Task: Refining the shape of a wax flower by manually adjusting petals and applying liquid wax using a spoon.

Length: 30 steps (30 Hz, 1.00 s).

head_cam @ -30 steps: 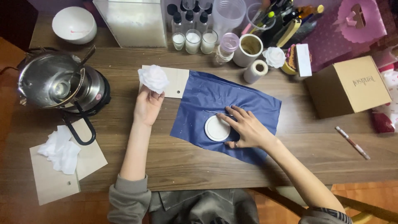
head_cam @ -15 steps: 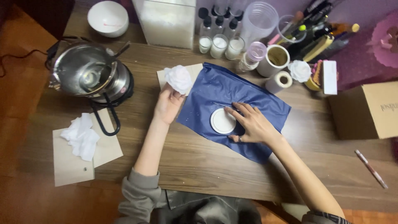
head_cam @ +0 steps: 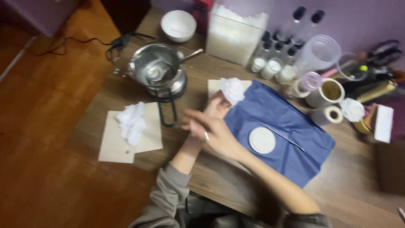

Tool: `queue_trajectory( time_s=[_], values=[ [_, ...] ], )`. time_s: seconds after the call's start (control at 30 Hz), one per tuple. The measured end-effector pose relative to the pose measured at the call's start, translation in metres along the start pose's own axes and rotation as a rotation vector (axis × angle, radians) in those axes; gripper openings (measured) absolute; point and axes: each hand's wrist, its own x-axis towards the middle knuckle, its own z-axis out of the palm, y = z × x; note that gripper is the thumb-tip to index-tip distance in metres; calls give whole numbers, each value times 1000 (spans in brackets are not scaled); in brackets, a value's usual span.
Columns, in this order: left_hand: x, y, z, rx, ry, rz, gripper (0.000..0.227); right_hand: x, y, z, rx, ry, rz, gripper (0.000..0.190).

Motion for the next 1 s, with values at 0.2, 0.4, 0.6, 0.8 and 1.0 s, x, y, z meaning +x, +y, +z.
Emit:
queue_trajectory(
  time_s=[0.2,0.4,0.6,0.8,1.0],
  values=[
    [-32,19,40,47,-23,26,5,72,-6,52,1032,82,482,69],
    [-29,15,33,117,-51,2,8,75,10,63,830,275,362,45],
    [-17,4,16,157,-29,-9,10,64,9,59,854,310,236,39],
    [5,-5,-8,137,1,-21,12,36,-7,30,911,282,147,37],
    [-7,3,0,486,-22,78,15,-25,-46,-17,895,315,210,30]
  ],
)
